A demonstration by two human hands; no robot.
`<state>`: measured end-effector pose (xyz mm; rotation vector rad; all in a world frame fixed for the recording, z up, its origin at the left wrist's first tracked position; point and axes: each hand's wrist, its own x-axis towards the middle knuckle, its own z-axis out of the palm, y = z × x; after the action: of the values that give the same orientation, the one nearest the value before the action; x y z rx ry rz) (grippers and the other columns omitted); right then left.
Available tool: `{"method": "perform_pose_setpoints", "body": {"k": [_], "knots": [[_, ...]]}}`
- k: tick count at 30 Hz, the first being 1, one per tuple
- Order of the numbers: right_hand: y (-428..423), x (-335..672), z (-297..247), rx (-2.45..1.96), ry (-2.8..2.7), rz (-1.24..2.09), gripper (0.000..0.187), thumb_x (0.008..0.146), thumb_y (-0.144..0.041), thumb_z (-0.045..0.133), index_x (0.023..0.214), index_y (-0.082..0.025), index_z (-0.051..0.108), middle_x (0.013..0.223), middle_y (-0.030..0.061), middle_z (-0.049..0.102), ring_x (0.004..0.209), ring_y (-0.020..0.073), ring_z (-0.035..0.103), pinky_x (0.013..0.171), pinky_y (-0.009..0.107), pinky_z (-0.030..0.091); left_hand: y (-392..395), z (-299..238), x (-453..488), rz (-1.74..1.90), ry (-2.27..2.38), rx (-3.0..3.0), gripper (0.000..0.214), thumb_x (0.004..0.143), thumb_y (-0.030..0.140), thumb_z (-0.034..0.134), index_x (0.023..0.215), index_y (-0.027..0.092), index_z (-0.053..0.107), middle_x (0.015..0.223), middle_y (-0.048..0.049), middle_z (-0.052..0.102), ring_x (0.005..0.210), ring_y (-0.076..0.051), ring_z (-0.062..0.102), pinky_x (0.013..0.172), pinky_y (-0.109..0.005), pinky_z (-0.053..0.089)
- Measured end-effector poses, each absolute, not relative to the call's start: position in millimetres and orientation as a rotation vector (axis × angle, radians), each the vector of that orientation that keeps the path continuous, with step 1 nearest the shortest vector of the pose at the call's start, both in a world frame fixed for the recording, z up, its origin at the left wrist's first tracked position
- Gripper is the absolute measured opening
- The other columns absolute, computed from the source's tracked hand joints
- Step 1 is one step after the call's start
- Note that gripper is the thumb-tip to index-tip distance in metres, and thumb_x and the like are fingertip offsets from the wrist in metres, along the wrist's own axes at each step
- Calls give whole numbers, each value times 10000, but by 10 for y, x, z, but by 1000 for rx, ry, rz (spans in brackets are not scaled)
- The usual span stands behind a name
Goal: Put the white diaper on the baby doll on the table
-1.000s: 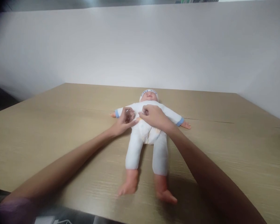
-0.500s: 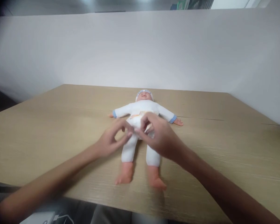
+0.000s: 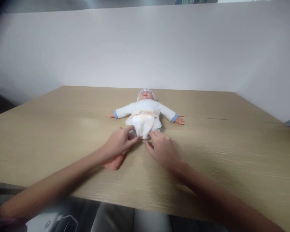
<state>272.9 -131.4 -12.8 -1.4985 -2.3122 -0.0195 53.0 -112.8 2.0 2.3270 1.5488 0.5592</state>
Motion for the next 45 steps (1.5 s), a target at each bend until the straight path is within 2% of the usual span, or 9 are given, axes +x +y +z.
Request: {"method": "perform_pose_setpoints", "body": {"k": [6, 11, 19, 24, 28, 33, 37, 41, 45], "knots": [[-1384, 2676, -282, -1428, -2295, -68, 159, 1005, -337, 617, 1062, -203, 681, 1068, 102, 673, 933, 273, 661, 706, 361, 453, -1137, -150, 530, 777, 1455, 2426, 218, 999, 357, 617, 837, 214, 645, 748, -1, 706, 748, -202, 573, 837, -380, 408], [-1414, 2692, -286, -1372, -2218, 83, 192, 994, -324, 609, 1144, -221, 669, 1267, 136, 646, 1042, 310, 670, 827, 433, 535, -1107, -191, 497, 1015, 1311, 2452, 135, 984, 308, 627, 911, 207, 679, 1073, -82, 677, 1007, -259, 534, 896, -395, 451], [-1422, 2681, -301, -1304, -2159, 190, 240, 974, -326, 622, 1188, -219, 640, 1283, 126, 680, 1142, 341, 631, 971, 487, 502, -1115, -177, 501, 1085, 1227, 2389, 70, 973, 250, 627, 928, 200, 643, 1287, -67, 664, 1109, -252, 513, 1008, -406, 414], [-1396, 2656, -277, -1364, -2113, 275, 272, 961, -394, 642, 1153, -203, 624, 1080, 104, 723, 1025, 322, 636, 878, 434, 483, -1104, -141, 517, 1043, 1177, 2341, 110, 960, 230, 599, 857, 203, 573, 1091, -39, 709, 985, -228, 511, 949, -393, 397], [-1358, 2642, -219, -1459, -2010, 379, 266, 923, -433, 674, 1074, -223, 610, 926, 66, 703, 823, 265, 640, 722, 360, 448, -1046, -148, 526, 1006, 1183, 2282, 134, 926, 247, 612, 826, 211, 530, 853, -22, 616, 929, -232, 479, 864, -365, 399], [-1301, 2679, -190, -1483, -1866, 571, 282, 901, -470, 687, 1048, -246, 600, 881, 21, 717, 636, 185, 567, 623, 318, 395, -947, -206, 502, 1032, 1156, 2171, 182, 884, 278, 667, 835, 215, 503, 832, -13, 539, 892, -215, 487, 813, -343, 401], [-1231, 2764, -202, -1399, -1707, 730, 322, 881, -476, 708, 1057, -235, 587, 1037, 43, 759, 677, 158, 587, 655, 310, 434, -879, -285, 485, 1133, 1080, 1901, 297, 880, 340, 714, 918, 224, 443, 862, 13, 506, 801, -159, 465, 759, -308, 396], [-1217, 2854, -154, -1442, -1658, 738, 328, 863, -461, 751, 1045, -224, 617, 1013, 51, 791, 782, 188, 673, 742, 332, 479, -876, -312, 485, 1181, 1046, 1615, 493, 791, 385, 828, 1003, 235, 408, 904, 28, 527, 761, -128, 485, 733, -286, 410], [-1261, 2879, -91, -1515, -1752, 631, 251, 914, -470, 709, 1005, -235, 714, 965, 39, 814, 841, 223, 709, 790, 357, 478, -944, -254, 482, 1139, 1129, 1533, 483, 761, 412, 871, 1072, 195, 571, 994, -43, 652, 871, -177, 597, 790, -322, 469]]}}
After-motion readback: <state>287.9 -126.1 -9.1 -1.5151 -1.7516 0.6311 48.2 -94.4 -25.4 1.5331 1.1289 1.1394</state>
